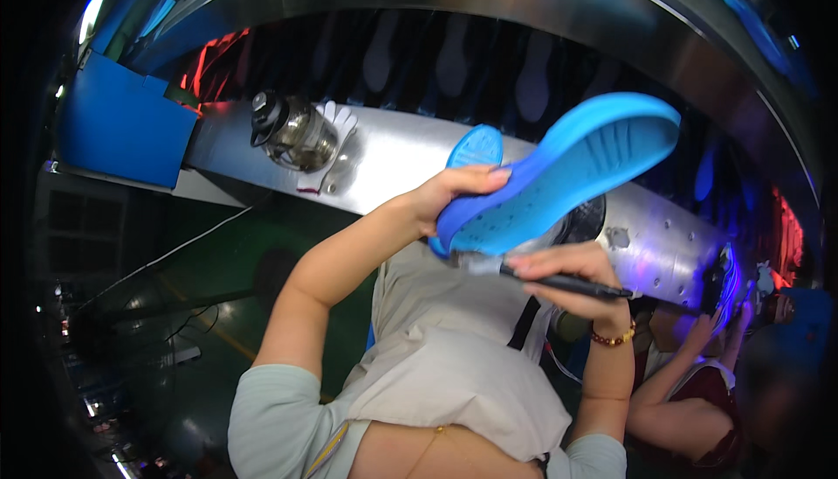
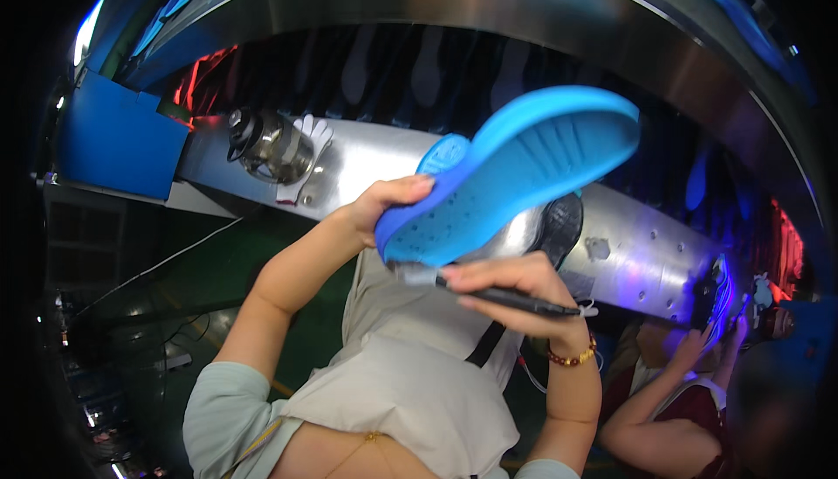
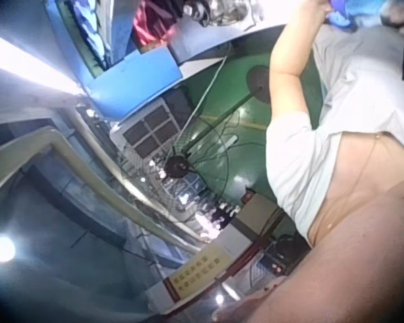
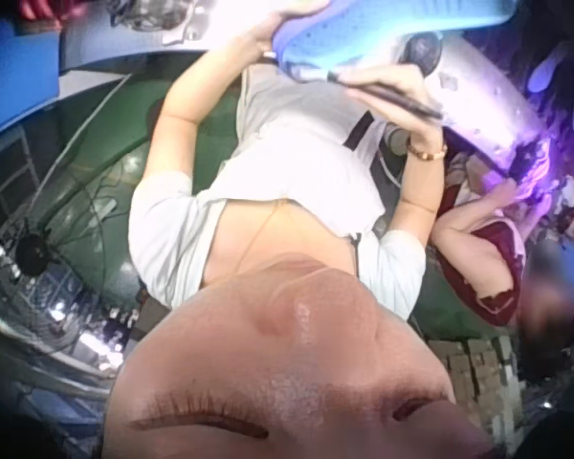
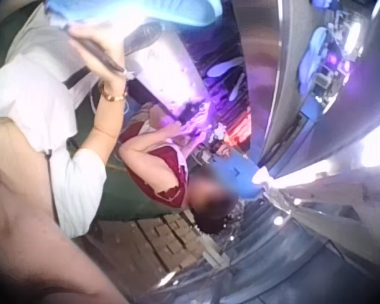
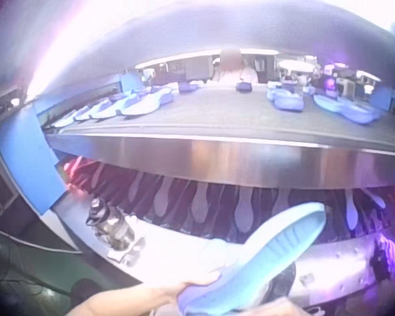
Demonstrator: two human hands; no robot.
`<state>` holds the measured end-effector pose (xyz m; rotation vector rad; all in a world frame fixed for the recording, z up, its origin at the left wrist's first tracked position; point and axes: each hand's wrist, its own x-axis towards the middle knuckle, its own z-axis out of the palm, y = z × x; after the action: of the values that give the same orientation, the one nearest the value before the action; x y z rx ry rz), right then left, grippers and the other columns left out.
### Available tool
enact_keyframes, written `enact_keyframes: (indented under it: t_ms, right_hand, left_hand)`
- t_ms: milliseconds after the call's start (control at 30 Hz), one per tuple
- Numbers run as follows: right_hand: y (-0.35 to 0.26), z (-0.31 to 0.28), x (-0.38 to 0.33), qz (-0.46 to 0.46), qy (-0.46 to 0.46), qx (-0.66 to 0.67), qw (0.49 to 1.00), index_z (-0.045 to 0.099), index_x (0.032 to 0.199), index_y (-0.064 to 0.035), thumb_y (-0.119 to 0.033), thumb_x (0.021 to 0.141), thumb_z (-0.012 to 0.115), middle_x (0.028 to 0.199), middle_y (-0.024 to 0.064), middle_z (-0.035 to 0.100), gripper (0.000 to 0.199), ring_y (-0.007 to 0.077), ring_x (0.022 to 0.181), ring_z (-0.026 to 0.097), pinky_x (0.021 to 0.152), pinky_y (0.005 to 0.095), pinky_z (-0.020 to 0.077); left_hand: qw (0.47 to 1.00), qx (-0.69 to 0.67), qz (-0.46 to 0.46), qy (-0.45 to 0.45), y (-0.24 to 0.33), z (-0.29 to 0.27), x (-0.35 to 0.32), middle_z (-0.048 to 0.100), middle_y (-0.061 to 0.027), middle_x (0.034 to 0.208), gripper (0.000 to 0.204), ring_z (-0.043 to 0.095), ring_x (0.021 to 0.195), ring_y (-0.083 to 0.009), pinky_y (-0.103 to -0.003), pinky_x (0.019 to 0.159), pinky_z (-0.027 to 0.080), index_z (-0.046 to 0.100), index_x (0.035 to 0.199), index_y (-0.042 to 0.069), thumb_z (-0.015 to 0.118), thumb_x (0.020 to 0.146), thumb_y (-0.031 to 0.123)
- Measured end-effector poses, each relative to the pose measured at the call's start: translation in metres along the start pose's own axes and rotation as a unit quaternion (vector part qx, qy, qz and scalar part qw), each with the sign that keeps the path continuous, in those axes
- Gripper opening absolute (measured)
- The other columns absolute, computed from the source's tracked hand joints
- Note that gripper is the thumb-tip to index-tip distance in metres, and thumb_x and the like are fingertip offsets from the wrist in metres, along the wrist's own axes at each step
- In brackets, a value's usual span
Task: The person applies liquid to shoe soles using a brush applicator tool and places the finished soles onto a conveyor belt.
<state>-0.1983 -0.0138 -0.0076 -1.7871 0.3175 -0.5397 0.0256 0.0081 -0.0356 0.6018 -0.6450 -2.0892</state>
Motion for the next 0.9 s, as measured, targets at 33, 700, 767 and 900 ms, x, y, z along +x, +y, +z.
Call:
enact_keyframes:
  t_ms: [33, 700, 767, 900]
  right_hand:
    - [-0.005, -0.007, 0.001, 0.004, -0.045, 0.02, 0.999, 0.064, 0.087, 0.0025, 0.005, 0.067, 0.067, 0.09, 0.0152, 0.065, 0.02, 0.0226, 0.085, 0.064, 0.078, 0.0291, 0.0496]
    - [-0.008, -0.041, -0.007, 0.037, -0.014, -0.059, 0.997, 0.064, 0.086, 0.0, 0.004, 0.069, 0.066, 0.094, 0.0141, 0.064, 0.018, 0.0229, 0.091, 0.062, 0.079, 0.0298, 0.0489]
    - [0.008, -0.044, -0.003, 0.027, 0.067, -0.051, 0.996, 0.065, 0.087, -0.0008, 0.004, 0.068, 0.067, 0.095, 0.0141, 0.064, 0.02, 0.0222, 0.093, 0.061, 0.081, 0.0308, 0.0481]
    - [0.001, -0.041, -0.014, 0.047, -0.034, -0.082, 0.995, 0.064, 0.088, 0.0001, 0.004, 0.069, 0.066, 0.094, 0.0128, 0.064, 0.019, 0.0211, 0.089, 0.062, 0.079, 0.0283, 0.0486]
  left_hand:
    - [0.999, -0.001, -0.028, 0.036, 0.002, 0.0, 0.0, 0.053, -0.0196, 0.112, 0.053, 0.056, 0.098, -0.0253, -0.034, 0.086, 0.046, 0.04, 0.122, -0.005, 0.051, 0.083, 0.03]
    - [0.968, 0.114, -0.167, 0.15, 0.028, -0.008, -0.026, 0.056, -0.019, 0.107, 0.056, 0.057, 0.092, -0.022, -0.031, 0.082, 0.045, 0.05, 0.114, -0.005, 0.054, 0.08, 0.038]
    - [0.973, 0.104, -0.154, 0.141, 0.035, -0.003, -0.026, 0.056, -0.0191, 0.108, 0.055, 0.057, 0.092, -0.0225, -0.032, 0.082, 0.045, 0.05, 0.115, -0.005, 0.054, 0.079, 0.037]
    - [0.98, 0.082, -0.118, 0.14, 0.041, -0.008, -0.04, 0.056, -0.0192, 0.107, 0.052, 0.057, 0.092, -0.0242, -0.033, 0.084, 0.044, 0.05, 0.114, -0.005, 0.056, 0.076, 0.03]
